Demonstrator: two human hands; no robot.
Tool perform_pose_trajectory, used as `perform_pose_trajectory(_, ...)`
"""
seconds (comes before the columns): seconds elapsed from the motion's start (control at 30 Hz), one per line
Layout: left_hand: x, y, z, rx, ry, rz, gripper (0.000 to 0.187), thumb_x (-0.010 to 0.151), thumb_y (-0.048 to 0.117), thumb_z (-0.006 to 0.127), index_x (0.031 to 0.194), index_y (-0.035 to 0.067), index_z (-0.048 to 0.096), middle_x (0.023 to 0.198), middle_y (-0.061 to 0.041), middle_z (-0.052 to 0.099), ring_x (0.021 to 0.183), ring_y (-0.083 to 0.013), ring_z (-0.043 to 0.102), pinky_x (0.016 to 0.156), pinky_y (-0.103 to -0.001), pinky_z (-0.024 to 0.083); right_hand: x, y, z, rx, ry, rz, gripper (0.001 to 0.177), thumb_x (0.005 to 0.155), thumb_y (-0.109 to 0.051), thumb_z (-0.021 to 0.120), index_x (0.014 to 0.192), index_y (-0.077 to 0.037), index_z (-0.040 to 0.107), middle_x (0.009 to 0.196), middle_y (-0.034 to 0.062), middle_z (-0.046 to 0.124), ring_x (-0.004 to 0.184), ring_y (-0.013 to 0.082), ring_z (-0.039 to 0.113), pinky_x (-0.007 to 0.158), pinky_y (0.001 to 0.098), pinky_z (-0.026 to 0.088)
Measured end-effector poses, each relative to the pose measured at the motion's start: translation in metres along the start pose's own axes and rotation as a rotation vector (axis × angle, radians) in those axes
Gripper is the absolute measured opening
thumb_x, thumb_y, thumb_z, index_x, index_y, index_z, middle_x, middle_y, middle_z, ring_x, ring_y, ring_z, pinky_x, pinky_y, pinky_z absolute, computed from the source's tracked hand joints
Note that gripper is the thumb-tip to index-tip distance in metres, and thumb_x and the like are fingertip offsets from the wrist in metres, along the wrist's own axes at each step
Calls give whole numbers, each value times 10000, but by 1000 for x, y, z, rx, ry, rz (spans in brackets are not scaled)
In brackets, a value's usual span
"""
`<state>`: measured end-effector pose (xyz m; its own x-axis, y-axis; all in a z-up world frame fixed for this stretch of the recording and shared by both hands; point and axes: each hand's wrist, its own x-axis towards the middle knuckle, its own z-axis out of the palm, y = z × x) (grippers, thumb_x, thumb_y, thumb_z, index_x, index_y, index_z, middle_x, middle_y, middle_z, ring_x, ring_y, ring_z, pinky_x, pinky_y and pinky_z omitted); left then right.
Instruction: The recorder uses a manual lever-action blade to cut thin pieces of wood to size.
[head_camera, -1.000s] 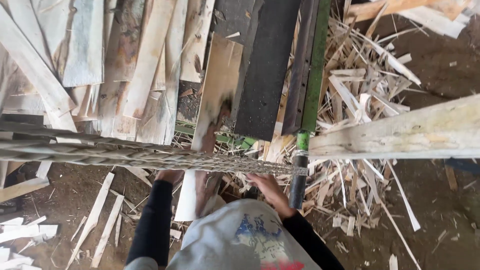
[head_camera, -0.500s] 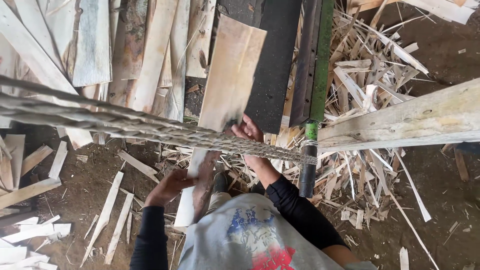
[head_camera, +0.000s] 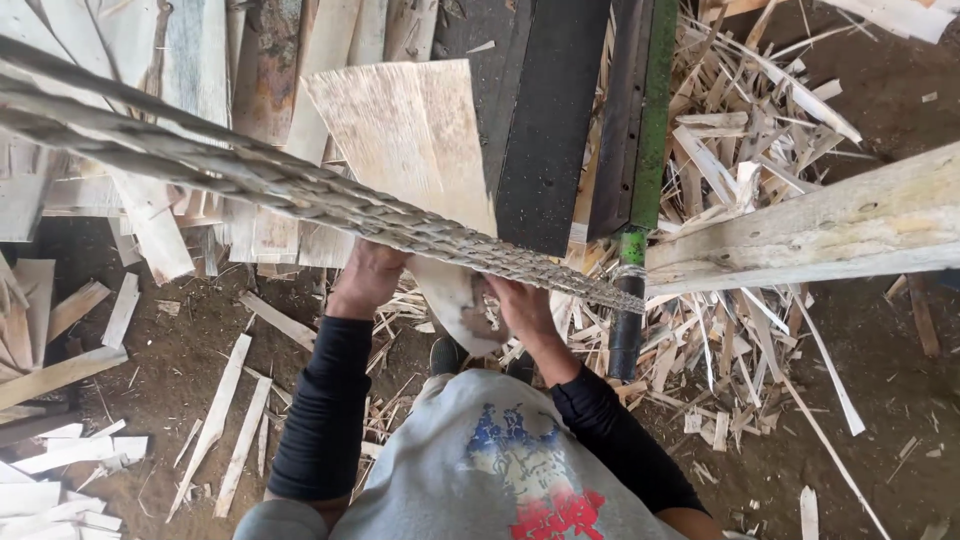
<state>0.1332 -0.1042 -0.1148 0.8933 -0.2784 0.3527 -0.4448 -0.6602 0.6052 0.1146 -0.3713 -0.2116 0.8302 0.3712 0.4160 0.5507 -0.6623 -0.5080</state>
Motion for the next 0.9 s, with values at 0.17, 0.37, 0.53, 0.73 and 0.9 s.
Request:
perform_pose_trajectory(0.17, -6, 48, 21, -523, 120, -80, 361, 855, -92, 654, 1171, 35, 775, 1174, -88, 753, 1104, -198, 673, 971, -340, 555, 0, -19, -28, 252, 153, 215, 232, 972, -42, 643, 1183, -62, 738, 1175, 92, 741, 1064, 261, 692, 943, 373, 536)
perform_pose_trajectory(0.37, -16, 80, 31, -1040, 169, -582, 224, 950, 116, 763, 1125, -23, 761, 1020, -47, 790, 898, -81, 696, 816, -250, 566, 6, -39, -22, 1176, 293, 761, 213, 935, -72, 735, 1134, 6, 739, 1075, 65, 731, 946, 168, 654, 844, 320, 527)
perform_pose_trajectory(0.53, -35, 76, 54, -966, 200, -594, 210, 961, 112, 766, 1115, -30, 770, 1015, -55, 790, 889, -74, 686, 801, -238, 558, -9, -27, -9, 1267, 281, 784, 253, 920, -100, 726, 1151, -2, 702, 1080, 57, 729, 969, 168, 674, 861, 320, 563)
perform_pose_trajectory(0.73, -40, 62, 52, -1122, 161, -583, 187, 946, 56, 728, 1118, -12, 755, 1039, -55, 787, 905, -91, 717, 831, -251, 591, -75, 52, 45, 466, -5, 254, 250, 986, -128, 659, 1222, -52, 690, 1202, 83, 725, 1077, 188, 699, 949, 329, 597)
perform_pose_trajectory(0.9, -53, 46, 74, -1128, 41, -444, 208, 948, -10, 725, 1153, -12, 758, 1094, -74, 780, 967, -100, 711, 892, -269, 588, -81, 70, 67, 677, -130, 452, 252, 1060, -179, 561, 1169, 22, 667, 1163, 127, 703, 1035, 185, 698, 1001, 345, 622)
